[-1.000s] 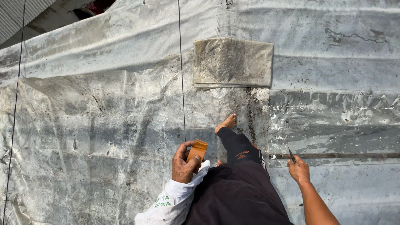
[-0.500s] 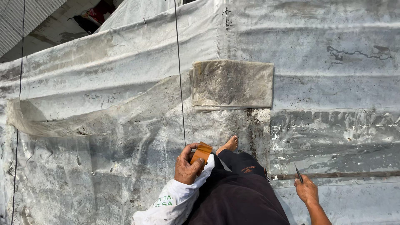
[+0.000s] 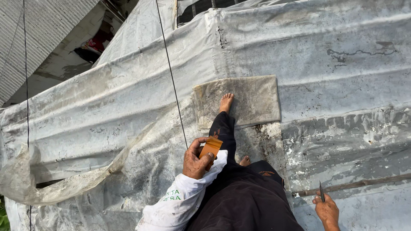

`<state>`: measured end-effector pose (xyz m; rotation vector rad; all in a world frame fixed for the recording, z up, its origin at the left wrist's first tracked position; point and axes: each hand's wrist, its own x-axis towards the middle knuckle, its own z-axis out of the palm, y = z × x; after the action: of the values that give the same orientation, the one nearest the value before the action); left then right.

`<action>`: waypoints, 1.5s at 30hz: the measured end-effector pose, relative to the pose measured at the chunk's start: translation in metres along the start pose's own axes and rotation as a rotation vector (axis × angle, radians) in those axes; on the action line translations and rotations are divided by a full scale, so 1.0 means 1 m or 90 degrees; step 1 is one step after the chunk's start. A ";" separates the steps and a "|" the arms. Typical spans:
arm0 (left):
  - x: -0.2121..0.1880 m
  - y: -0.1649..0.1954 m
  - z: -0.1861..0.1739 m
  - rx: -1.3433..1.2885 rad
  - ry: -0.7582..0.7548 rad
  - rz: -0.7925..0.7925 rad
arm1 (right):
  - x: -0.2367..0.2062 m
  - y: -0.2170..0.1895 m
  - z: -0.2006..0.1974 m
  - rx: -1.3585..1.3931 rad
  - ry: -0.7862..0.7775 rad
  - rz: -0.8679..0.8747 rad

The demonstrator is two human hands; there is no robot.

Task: The person repairs a plastic sheet covering on a roof. They fold and align a plastic patch over a damaged seam, wipe the surface with a white cloth, then apply strips of orange tape along the seam, pressing the tape down and cutting it with a utility knife.

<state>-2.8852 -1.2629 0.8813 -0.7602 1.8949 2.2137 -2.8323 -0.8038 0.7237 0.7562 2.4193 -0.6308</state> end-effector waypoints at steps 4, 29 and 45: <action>0.073 0.022 0.014 0.094 -0.046 0.016 | 0.015 -0.024 0.015 0.071 -0.030 0.118; 0.390 0.220 0.065 0.223 -0.295 -0.021 | 0.098 -0.258 0.003 0.356 0.037 0.251; 0.500 0.251 0.090 0.131 -0.333 0.001 | 0.136 -0.291 -0.014 0.354 0.141 0.278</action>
<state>-3.4461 -1.3387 0.8861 -0.1245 1.8000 1.9236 -3.1133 -0.9585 0.7315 1.5994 2.1572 -1.0914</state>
